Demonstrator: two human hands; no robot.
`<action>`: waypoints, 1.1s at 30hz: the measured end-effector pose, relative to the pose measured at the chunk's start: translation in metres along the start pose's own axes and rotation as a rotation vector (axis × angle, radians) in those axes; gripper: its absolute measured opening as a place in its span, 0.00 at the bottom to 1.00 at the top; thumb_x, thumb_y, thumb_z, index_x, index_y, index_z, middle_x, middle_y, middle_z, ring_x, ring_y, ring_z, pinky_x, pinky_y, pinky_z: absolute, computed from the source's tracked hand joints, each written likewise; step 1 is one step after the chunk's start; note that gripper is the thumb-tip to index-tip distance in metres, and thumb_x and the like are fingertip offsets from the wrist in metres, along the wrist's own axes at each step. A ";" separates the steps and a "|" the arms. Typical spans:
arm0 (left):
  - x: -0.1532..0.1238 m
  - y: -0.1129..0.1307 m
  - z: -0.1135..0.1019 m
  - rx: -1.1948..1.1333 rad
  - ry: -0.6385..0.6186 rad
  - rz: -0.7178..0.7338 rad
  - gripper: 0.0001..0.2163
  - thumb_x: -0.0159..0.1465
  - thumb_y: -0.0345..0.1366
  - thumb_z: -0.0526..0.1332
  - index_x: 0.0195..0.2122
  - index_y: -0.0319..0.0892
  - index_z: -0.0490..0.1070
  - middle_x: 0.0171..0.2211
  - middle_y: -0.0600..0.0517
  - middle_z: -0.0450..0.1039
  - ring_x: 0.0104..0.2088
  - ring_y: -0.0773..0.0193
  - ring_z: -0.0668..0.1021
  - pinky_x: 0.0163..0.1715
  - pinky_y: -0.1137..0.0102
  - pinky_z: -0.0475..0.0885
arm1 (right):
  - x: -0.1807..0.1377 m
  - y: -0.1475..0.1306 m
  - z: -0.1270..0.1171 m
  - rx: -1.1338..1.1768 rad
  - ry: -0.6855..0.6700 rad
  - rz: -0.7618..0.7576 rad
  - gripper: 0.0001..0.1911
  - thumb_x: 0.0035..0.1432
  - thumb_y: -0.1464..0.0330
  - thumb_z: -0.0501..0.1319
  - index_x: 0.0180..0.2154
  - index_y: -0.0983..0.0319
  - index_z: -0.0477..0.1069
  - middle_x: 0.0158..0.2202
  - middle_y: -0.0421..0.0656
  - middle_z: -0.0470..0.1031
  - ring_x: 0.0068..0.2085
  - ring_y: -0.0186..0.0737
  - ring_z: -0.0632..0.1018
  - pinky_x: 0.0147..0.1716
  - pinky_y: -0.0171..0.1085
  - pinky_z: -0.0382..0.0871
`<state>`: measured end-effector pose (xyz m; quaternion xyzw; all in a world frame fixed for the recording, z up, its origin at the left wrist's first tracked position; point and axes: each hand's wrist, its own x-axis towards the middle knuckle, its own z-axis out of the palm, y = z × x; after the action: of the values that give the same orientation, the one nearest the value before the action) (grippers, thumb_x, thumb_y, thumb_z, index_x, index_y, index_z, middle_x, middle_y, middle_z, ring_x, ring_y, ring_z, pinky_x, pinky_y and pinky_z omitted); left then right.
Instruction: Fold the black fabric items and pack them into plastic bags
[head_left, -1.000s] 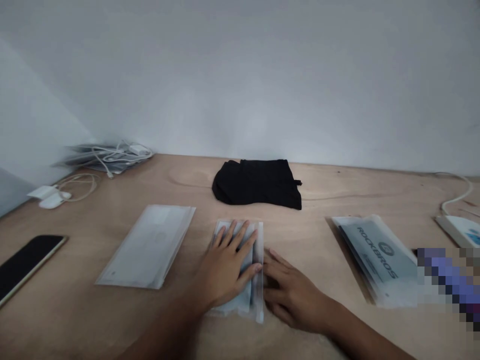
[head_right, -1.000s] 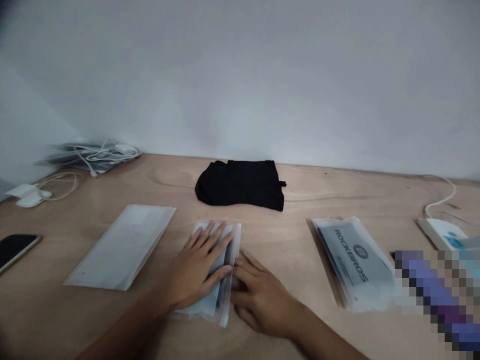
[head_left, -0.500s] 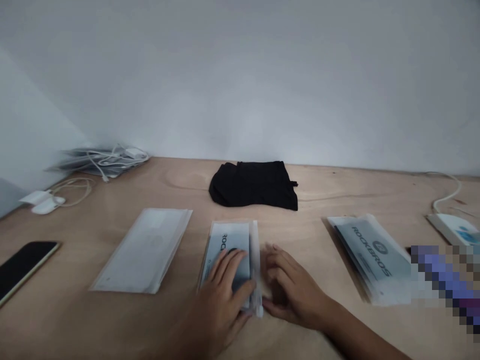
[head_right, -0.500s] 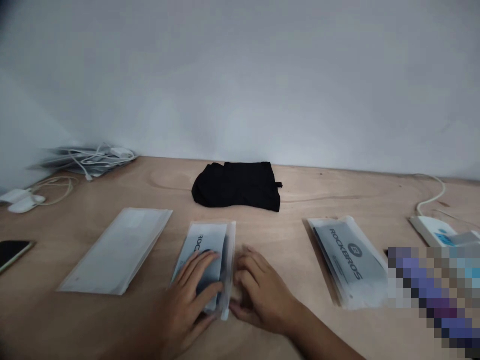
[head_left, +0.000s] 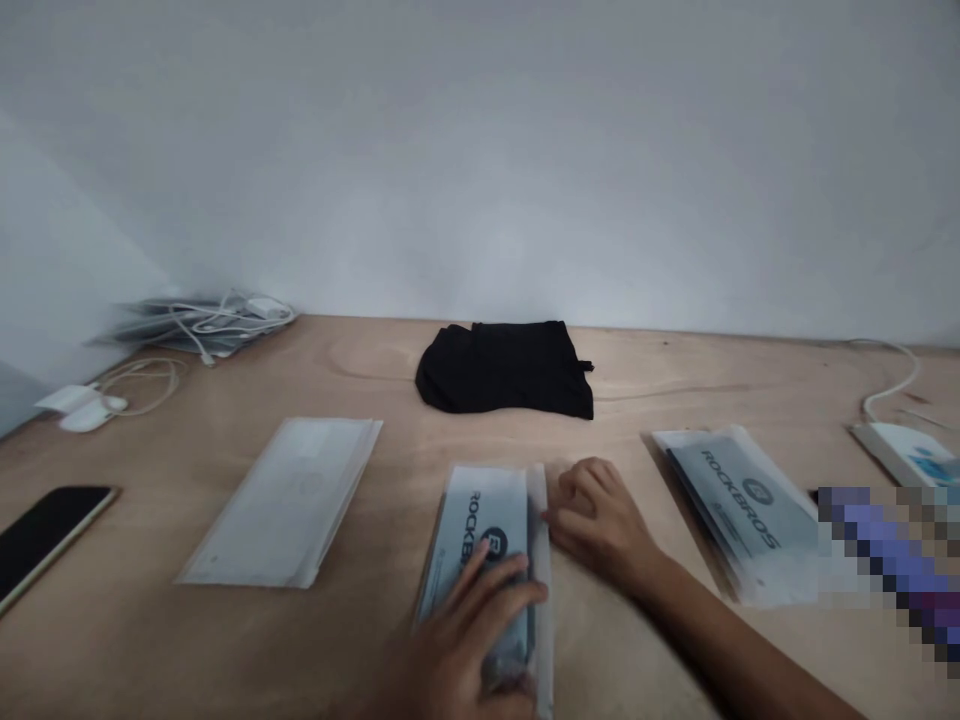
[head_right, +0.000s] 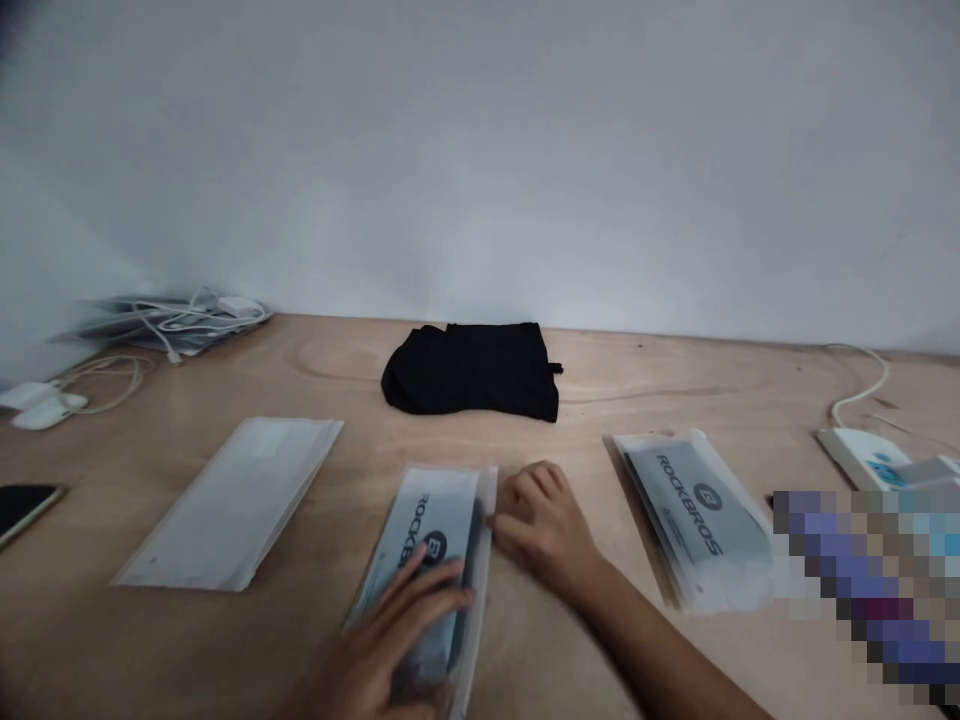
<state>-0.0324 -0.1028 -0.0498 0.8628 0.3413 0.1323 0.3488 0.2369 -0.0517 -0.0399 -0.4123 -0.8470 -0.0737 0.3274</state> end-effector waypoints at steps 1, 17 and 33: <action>-0.002 0.000 0.004 -0.006 -0.036 0.026 0.31 0.64 0.40 0.66 0.68 0.60 0.59 0.70 0.55 0.61 0.72 0.42 0.55 0.65 0.45 0.63 | 0.001 0.007 0.000 -0.042 -0.009 0.056 0.07 0.63 0.71 0.64 0.32 0.56 0.77 0.37 0.44 0.68 0.41 0.45 0.68 0.41 0.44 0.63; 0.081 0.013 -0.047 0.528 -0.020 -0.113 0.33 0.70 0.56 0.55 0.73 0.51 0.52 0.75 0.45 0.44 0.73 0.37 0.47 0.66 0.35 0.45 | -0.011 0.013 0.009 -0.022 -0.031 0.375 0.07 0.68 0.68 0.56 0.41 0.61 0.73 0.38 0.48 0.73 0.40 0.47 0.75 0.39 0.44 0.70; 0.084 -0.016 -0.049 0.374 0.335 -0.126 0.23 0.74 0.46 0.53 0.66 0.43 0.62 0.73 0.39 0.49 0.72 0.43 0.54 0.68 0.45 0.54 | 0.004 -0.015 0.016 0.467 -0.089 0.659 0.11 0.66 0.59 0.60 0.34 0.58 0.70 0.36 0.45 0.76 0.39 0.48 0.77 0.41 0.46 0.69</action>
<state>-0.0017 -0.0117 -0.0262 0.8553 0.4658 0.1861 0.1294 0.2163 -0.0523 -0.0483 -0.5790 -0.6768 0.2474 0.3815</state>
